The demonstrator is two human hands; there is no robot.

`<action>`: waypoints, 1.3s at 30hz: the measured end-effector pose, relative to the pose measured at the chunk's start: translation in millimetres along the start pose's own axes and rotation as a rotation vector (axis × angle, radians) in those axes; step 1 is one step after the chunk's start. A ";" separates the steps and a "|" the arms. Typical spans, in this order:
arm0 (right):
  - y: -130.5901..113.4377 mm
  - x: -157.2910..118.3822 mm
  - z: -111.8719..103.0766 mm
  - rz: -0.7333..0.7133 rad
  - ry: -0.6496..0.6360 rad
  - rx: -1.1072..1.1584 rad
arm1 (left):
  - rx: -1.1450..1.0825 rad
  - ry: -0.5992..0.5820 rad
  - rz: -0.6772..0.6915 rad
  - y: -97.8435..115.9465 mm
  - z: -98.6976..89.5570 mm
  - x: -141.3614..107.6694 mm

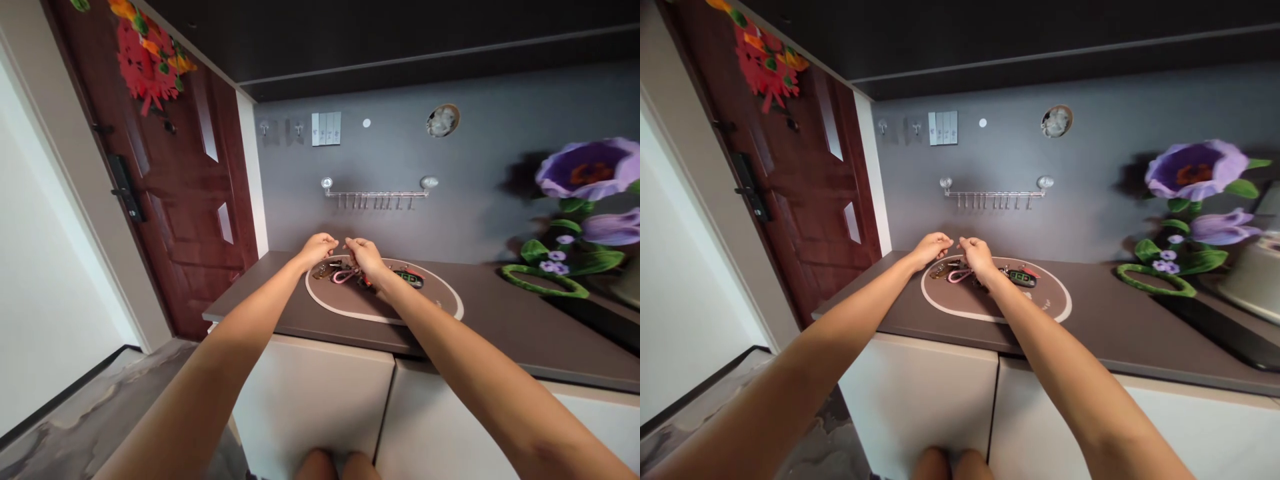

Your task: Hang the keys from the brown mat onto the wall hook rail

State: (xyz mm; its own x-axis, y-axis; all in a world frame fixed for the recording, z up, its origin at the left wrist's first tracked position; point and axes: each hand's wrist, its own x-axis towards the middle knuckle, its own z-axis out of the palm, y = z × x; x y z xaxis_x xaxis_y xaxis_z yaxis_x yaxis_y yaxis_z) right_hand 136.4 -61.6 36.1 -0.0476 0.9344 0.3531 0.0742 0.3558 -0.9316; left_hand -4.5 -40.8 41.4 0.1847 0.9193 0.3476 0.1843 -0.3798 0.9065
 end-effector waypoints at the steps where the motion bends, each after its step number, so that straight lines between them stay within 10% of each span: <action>1: 3.6 6.0 2.5 -0.029 0.040 -0.074 | 0.092 0.027 0.012 -3.5 -1.7 3.9; 8: 25.1 22.0 10.9 -0.222 0.098 -0.560 | 0.479 0.116 0.062 -34.3 -13.9 14.3; 15: 35.1 15.4 7.9 -0.386 -0.120 -0.809 | 0.638 -0.095 0.217 -52.6 -28.7 14.9; 27: 40.3 16.8 11.5 -0.281 -0.212 -0.934 | 0.747 -0.372 0.322 -60.7 -39.5 18.5; 39: 37.8 15.0 12.2 -0.257 -0.219 -0.923 | 0.745 -0.319 0.308 -61.3 -41.2 20.9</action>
State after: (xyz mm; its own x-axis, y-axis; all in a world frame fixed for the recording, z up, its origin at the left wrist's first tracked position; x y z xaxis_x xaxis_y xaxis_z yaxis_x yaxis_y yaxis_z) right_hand 126.3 -34.4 5.1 -0.3481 0.8355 0.4252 0.7805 0.5095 -0.3623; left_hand -51.8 6.0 3.0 0.5713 0.7341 0.3670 0.6455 -0.6781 0.3514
